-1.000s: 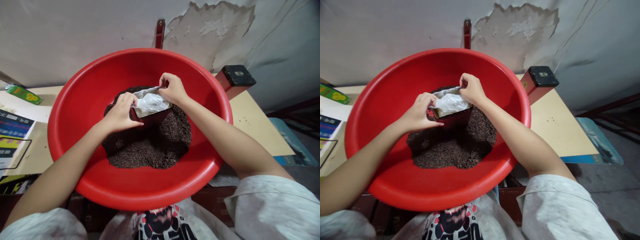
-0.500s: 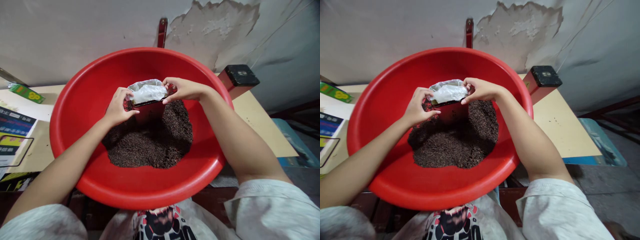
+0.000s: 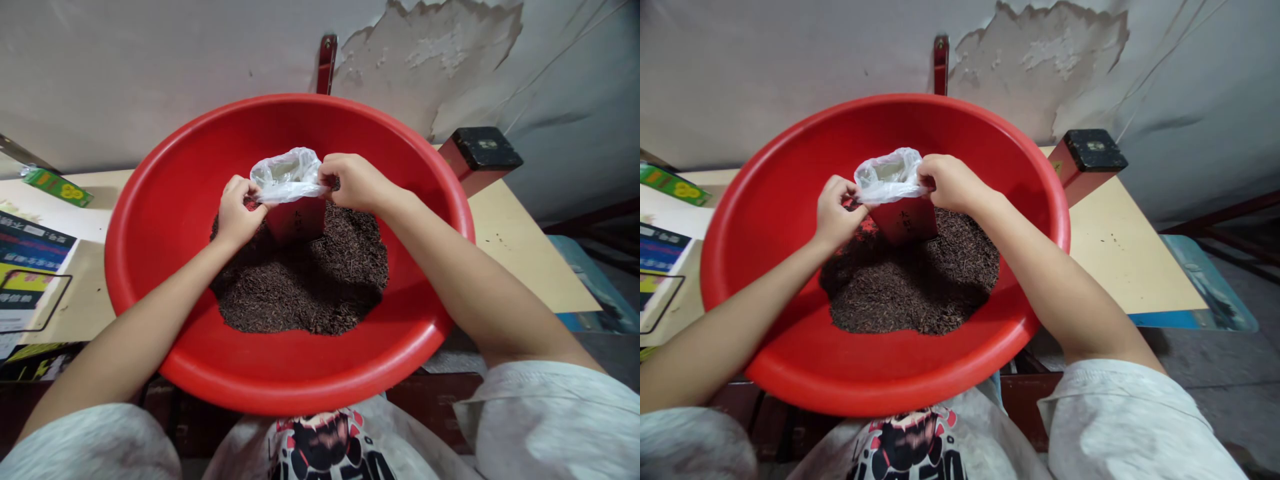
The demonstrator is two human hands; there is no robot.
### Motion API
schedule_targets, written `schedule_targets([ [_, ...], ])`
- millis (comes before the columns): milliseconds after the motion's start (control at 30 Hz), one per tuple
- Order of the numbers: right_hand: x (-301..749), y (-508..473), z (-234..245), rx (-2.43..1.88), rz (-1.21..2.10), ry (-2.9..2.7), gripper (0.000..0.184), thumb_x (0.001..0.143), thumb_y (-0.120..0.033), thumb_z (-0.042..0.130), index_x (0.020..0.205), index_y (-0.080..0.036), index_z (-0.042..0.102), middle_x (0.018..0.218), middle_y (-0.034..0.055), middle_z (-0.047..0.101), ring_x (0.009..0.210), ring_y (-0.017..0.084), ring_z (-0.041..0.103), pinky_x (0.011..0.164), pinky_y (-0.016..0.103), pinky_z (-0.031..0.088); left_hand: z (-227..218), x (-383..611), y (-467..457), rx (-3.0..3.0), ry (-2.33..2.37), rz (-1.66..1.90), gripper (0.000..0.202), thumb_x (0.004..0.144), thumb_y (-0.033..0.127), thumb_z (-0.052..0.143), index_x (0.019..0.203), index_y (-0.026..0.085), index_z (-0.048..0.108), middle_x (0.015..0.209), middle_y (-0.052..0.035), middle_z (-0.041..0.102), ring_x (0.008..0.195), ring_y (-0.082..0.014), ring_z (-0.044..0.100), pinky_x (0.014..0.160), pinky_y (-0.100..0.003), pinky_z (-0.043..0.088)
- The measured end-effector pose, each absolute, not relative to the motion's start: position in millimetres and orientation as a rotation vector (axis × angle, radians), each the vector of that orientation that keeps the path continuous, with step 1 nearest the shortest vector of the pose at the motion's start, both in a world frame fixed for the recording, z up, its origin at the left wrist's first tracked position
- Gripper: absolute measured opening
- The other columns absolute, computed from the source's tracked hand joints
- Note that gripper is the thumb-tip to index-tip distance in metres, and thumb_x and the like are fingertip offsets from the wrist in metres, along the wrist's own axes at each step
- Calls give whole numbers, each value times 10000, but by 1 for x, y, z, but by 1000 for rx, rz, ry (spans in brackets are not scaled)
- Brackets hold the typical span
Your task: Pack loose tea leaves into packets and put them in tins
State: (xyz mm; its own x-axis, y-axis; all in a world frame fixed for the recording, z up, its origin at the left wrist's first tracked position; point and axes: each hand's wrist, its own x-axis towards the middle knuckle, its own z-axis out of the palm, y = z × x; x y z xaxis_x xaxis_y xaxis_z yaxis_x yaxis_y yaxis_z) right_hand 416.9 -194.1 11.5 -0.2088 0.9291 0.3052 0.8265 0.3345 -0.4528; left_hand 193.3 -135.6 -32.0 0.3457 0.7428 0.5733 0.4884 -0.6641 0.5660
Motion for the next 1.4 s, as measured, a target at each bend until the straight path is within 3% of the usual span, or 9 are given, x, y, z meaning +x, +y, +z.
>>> schedule_targets([
  [267,415,-193,1,-1759,309,-1999,134,625,-89,609,556,-165,524,741,41,600,716,142,541,695,294,415,-60,201,-155,2401,1008,1539,204,716,145,526,606,208,366,592,21,436,590,-124,439,581,-267,375],
  [533,414,-191,-2,-1884,434,-1878,100,581,-72,636,591,-162,594,709,56,643,686,172,571,682,314,448,-69,189,-151,2870,506,1536,206,808,179,544,629,195,444,551,26,485,525,-104,441,500,-229,358],
  [700,418,-192,0,-1905,553,-1835,67,576,-109,647,596,-148,596,612,38,600,632,150,546,645,298,437,-68,185,-143,3374,3,1225,328,879,246,488,557,189,455,499,15,480,502,-117,444,490,-240,352],
  [833,430,-191,4,-1869,660,-1842,82,577,-142,659,592,-150,579,608,18,582,649,139,531,687,296,434,-63,186,-143,3545,-129,855,242,847,266,471,635,173,542,581,-24,559,584,-152,531,558,-267,416],
  [967,439,-190,7,-1733,1096,-1764,260,772,-340,560,584,-161,545,686,26,603,725,129,555,749,283,439,-59,188,-146,3514,-169,560,240,853,169,400,685,168,572,606,-39,572,613,-157,532,590,-277,424],
  [1067,434,-187,0,-1753,959,-1531,328,829,-471,503,719,-163,532,749,47,608,738,142,564,740,304,453,-59,191,-146,3375,-131,473,314,870,100,310,807,190,604,649,-43,597,628,-151,522,606,-272,419],
  [1233,411,-175,-16,-1557,680,-1466,316,811,-234,534,1118,-172,493,1155,76,581,1042,147,539,899,297,432,-58,200,-154,3182,-105,306,332,895,140,291,846,225,609,695,-38,624,639,-141,527,620,-269,412],
  [1333,403,-171,-17,-1481,640,-1574,358,774,-67,413,1093,-162,544,1190,58,581,1099,129,518,961,275,391,-52,206,-170,3081,-53,188,293,896,192,346,901,269,628,832,-29,659,772,-138,576,724,-271,440],
  [1400,401,-173,-13,-1532,598,-1605,352,742,-35,381,1007,-137,588,1108,62,621,1033,138,549,939,273,398,-46,211,-183,3006,109,413,194,870,311,461,963,313,631,947,-23,658,921,-169,582,846,-314,436],
])
